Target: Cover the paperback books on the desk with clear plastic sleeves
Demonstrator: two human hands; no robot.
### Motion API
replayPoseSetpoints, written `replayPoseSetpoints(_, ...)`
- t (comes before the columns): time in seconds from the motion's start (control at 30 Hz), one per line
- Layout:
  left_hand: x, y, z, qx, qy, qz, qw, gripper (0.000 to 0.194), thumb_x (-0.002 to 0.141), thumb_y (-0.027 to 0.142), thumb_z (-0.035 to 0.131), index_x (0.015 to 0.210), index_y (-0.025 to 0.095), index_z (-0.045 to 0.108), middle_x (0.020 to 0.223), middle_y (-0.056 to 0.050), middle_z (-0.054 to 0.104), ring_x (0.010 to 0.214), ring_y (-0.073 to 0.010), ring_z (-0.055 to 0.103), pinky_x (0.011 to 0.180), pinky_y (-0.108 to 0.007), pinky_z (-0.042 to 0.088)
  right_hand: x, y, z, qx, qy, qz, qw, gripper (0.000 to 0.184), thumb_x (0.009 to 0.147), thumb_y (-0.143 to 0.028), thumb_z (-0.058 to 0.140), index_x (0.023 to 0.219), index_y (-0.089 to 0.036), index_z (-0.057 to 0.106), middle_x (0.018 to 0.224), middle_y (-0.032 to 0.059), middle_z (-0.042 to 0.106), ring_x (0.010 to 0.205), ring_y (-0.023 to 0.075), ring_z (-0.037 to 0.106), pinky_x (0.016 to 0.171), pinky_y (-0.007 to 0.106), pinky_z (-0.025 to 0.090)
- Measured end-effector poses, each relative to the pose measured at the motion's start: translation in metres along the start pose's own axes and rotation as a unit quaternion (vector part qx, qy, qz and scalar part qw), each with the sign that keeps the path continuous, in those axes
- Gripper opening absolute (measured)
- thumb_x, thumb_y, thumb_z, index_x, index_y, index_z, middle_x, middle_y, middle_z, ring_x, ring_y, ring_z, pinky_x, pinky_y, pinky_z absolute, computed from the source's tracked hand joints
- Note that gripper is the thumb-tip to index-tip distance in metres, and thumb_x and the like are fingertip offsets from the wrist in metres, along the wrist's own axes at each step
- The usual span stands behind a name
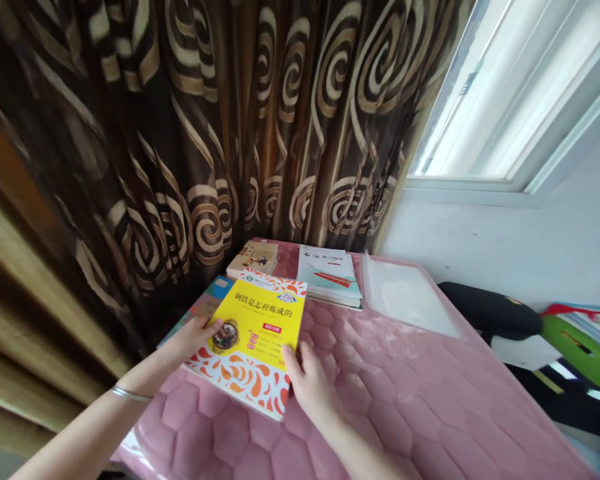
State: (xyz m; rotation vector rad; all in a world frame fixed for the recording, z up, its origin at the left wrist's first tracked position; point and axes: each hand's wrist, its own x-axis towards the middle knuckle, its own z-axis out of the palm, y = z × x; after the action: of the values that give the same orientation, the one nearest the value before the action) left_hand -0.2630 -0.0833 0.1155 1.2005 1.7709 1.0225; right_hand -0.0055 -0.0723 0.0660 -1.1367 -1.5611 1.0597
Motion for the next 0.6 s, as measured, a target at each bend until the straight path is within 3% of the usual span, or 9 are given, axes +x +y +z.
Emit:
replayPoseSetpoints(0.1,0.012,-0.009,-0.037,0.098,0.038,0.013,0.994,0.043,0.072,0.061,0.06,0.075,0.018,0.067,0.073,-0.008,0.074,0.07,-0.0272,0.069,0.059,-0.032,0.051,0.014,-0.008,0.042,0.016,-0.02,-0.007,1.0,0.035,0.086,-0.059,0.043,0.078,-0.025,0.046,0.079,0.0102,0.072,0.072,0.0237,0.069,0.058,0.029,0.053)
replayPoseSetpoints(0.23,0.032,-0.022,-0.07,0.318,0.109,0.025,0.942,0.036,0.086,0.046,0.046,0.07,0.018,0.061,0.069,-0.007,0.07,0.068,-0.0239,0.067,0.058,-0.029,0.046,0.035,-0.009,0.087,0.014,-0.036,-0.009,0.999,0.027,0.089,-0.048,0.043,0.082,-0.023,0.049,0.087,0.0122,0.072,0.08,0.0228,0.07,0.066,0.028,0.053)
replayPoseSetpoints(0.4,0.045,-0.047,-0.072,0.405,0.131,0.05,0.903,0.029,0.09,0.026,0.038,0.087,0.013,0.064,0.073,-0.009,0.066,0.068,-0.0223,0.063,0.062,-0.029,0.047,0.053,-0.004,0.11,-0.108,-0.058,0.048,0.991,0.024,0.091,-0.04,0.046,0.081,-0.019,0.053,0.089,0.0151,0.072,0.084,0.0236,0.069,0.067,0.027,0.05)
replayPoseSetpoints(0.6,0.047,-0.067,-0.068,0.502,0.086,0.177,0.842,0.032,0.083,0.01,0.04,0.098,0.006,0.068,0.099,-0.025,0.063,0.091,-0.033,0.057,0.083,-0.048,0.047,0.056,0.001,0.105,-0.075,-0.091,0.073,0.99,0.03,0.093,-0.044,0.043,0.087,-0.017,0.055,0.088,0.0149,0.072,0.07,0.0217,0.07,0.047,0.025,0.046)
